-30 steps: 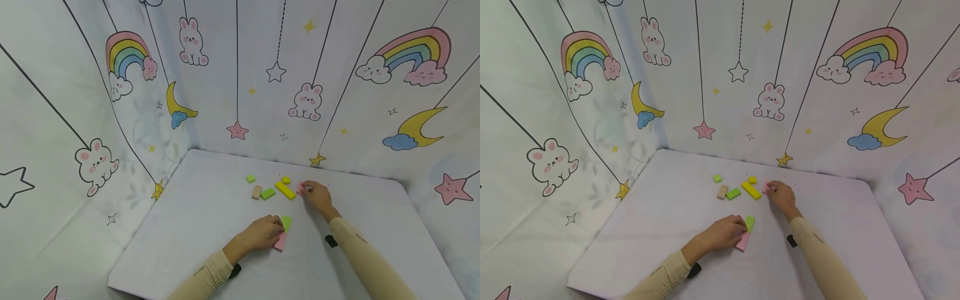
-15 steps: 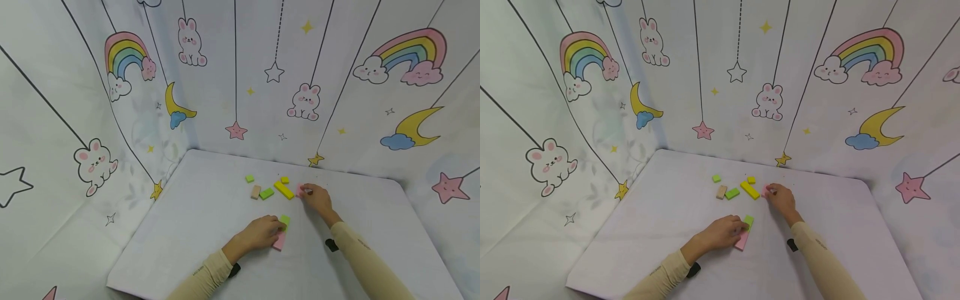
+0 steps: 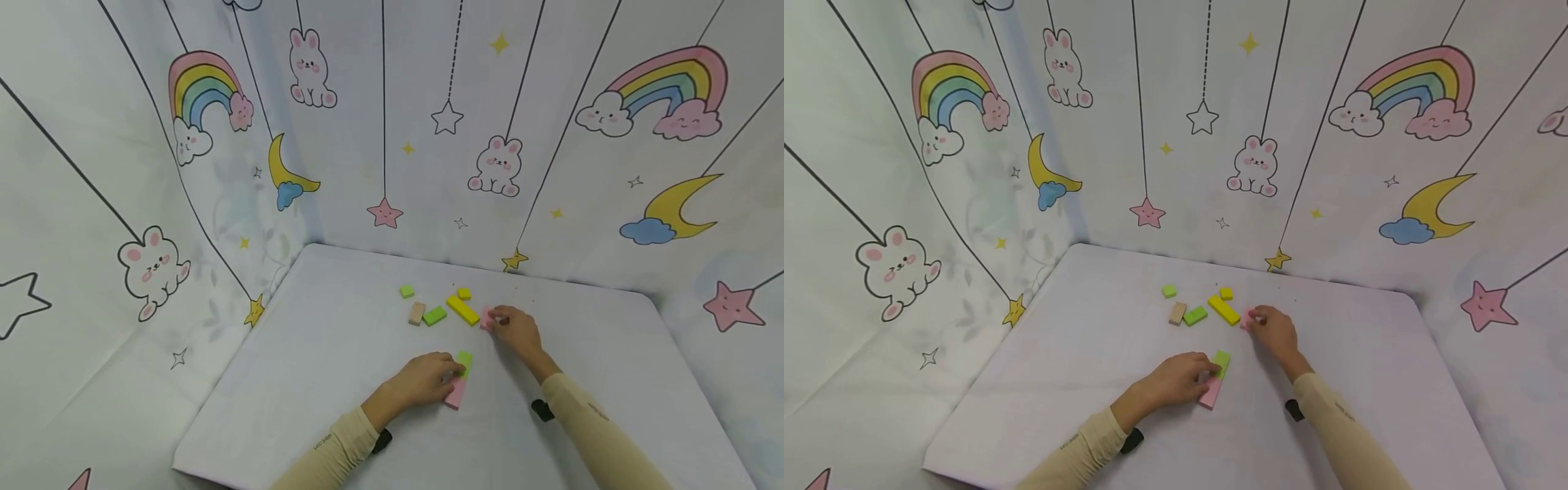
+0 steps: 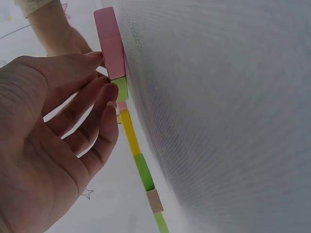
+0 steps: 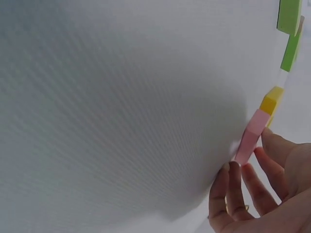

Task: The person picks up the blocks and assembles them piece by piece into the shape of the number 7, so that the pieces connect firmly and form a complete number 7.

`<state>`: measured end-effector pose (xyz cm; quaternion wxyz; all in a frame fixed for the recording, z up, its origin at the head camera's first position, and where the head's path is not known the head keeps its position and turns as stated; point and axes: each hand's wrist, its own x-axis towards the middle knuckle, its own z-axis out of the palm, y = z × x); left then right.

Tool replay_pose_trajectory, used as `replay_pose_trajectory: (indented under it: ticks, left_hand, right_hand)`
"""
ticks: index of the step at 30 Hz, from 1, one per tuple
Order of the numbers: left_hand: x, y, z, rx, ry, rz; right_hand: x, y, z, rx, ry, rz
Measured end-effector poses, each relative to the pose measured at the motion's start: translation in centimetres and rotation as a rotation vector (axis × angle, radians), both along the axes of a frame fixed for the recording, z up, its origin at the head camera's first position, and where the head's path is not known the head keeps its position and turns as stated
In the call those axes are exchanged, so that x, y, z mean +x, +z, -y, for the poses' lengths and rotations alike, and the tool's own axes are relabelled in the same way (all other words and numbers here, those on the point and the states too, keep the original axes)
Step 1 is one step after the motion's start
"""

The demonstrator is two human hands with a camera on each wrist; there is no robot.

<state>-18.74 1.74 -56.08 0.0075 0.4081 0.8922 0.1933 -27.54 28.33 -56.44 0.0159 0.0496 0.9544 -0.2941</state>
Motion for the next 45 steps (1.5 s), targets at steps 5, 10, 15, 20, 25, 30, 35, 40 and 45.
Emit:
replay_pose_trajectory:
  ticks: [5, 10, 15, 20, 25, 30, 35, 40, 45]
  left_hand:
    - [0.2, 0.1, -0.1, -0.022, -0.004, -0.03]
    - [0.2, 0.1, -0.1, -0.031, 0.001, -0.039]
    - [0.2, 0.0, 0.0, -0.031, -0.004, -0.048]
    - [0.2, 0.0, 0.0, -0.026, 0.0, -0.027]
    - [0.3, 0.0, -0.1, -0.02, 0.001, -0.019]
    - [0.3, 0.0, -0.1, -0.021, 0.001, -0.023]
    - [0.2, 0.0, 0.0, -0.018, -0.002, -0.016]
    - [0.1, -0.2, -0.1, -0.013, 0.002, -0.004]
    - [-0.1, -0.4, -0.1, -0.018, 0.004, 0.001]
  right_hand:
    - [0.6, -0.1, 0.2, -0.009, 0.011, -0.022]
    - [1.2, -0.2, 0.5, -0.014, 0.023, -0.046]
    - [1.5, -0.3, 0.7, -0.017, 0.03, -0.058]
    - [1.8, -0.4, 0.8, -0.033, 0.034, -0.073]
    - [2.0, -0.5, 0.9, -0.028, 0.032, -0.081]
    - [2.3, -0.6, 1.0, -0.03, 0.036, -0.085]
    - [2.5, -0.6, 1.3, -0.025, 0.049, -0.091]
    - [2.7, -0.5, 1.6, -0.016, 0.056, -0.092]
    - [2.9, -0.5, 2.0, -0.026, 0.06, -0.098]
